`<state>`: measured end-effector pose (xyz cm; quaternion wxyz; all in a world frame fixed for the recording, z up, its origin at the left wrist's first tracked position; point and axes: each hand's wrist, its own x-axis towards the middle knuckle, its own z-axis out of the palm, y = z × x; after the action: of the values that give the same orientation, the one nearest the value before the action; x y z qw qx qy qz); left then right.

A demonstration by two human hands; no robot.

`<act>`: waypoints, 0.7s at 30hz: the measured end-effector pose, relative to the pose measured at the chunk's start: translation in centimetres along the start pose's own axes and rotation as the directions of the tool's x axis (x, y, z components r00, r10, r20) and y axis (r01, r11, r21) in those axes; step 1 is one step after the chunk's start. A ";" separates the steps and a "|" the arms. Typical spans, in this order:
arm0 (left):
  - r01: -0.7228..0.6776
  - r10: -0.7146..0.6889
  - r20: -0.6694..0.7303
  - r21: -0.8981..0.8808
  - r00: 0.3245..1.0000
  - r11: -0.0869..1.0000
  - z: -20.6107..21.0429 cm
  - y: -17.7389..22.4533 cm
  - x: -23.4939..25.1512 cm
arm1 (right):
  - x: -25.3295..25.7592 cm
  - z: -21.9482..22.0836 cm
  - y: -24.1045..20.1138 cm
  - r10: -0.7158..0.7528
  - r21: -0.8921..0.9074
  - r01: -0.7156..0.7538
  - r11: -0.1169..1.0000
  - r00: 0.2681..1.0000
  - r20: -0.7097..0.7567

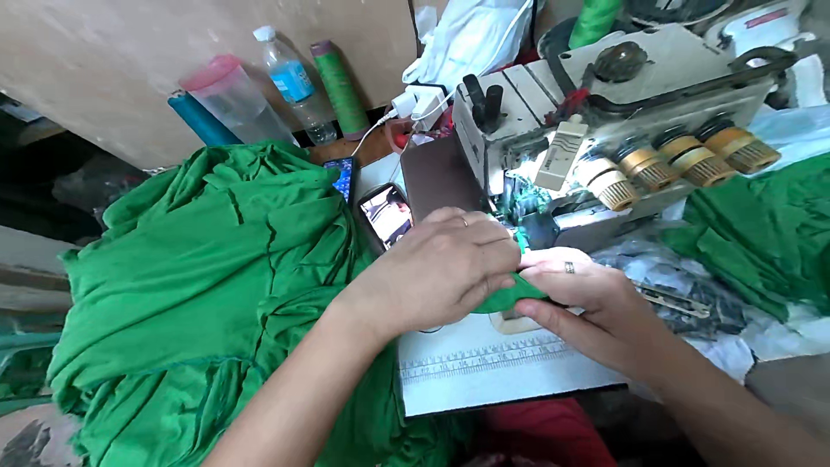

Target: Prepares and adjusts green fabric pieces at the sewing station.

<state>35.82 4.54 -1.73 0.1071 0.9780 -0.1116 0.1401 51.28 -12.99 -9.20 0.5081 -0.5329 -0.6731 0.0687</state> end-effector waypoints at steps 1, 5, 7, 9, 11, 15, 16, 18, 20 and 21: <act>0.003 -0.003 -0.001 0.007 1.000 1.000 0.3 -0.3 0.1 | 0.0 -0.1 0.5 0.005 0.033 -0.005 0.999 1.000 -0.002; 0.020 -0.013 -0.078 0.081 0.997 0.997 0.7 0.8 0.7 | 0.1 -0.3 1.8 -0.008 0.128 0.008 0.992 1.000 0.004; 0.004 0.000 -0.080 0.052 0.997 0.999 0.6 2.3 1.0 | 0.1 -0.7 2.0 -0.038 0.145 0.034 0.989 0.999 0.022; -0.006 0.007 -0.069 0.008 0.998 1.000 1.1 1.8 0.8 | -0.1 -0.7 2.0 -0.042 0.159 0.038 0.987 0.999 0.024; 0.028 -0.024 -0.080 0.048 0.996 0.998 1.5 0.0 0.3 | -0.3 -0.5 2.2 -0.040 0.178 0.038 0.983 0.999 0.007; 0.031 -0.026 -0.084 0.055 0.996 0.998 0.9 0.9 0.5 | -0.4 -0.4 2.2 -0.034 0.209 0.031 0.977 0.999 0.010; 0.008 -0.006 -0.070 0.041 0.998 0.999 1.0 1.9 0.8 | -0.5 -0.3 2.1 -0.034 0.221 0.030 0.975 0.999 0.010; -0.025 0.025 -0.047 0.006 0.999 1.000 1.2 2.7 1.2 | -0.4 -0.2 2.0 -0.036 0.221 0.035 0.975 0.999 0.003; -0.020 0.023 -0.072 0.046 0.997 0.999 1.4 1.3 1.2 | -0.2 -0.1 2.3 -0.031 0.191 0.033 0.981 0.999 -0.011; 0.000 0.008 -0.090 0.096 0.996 0.995 1.4 0.2 1.0 | -0.1 0.0 2.5 -0.033 0.173 0.037 0.984 0.999 -0.024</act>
<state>37.06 3.78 -2.70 0.0647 0.9744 -0.1018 0.1895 52.93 -11.96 -10.85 0.5606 -0.4754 -0.6686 0.1125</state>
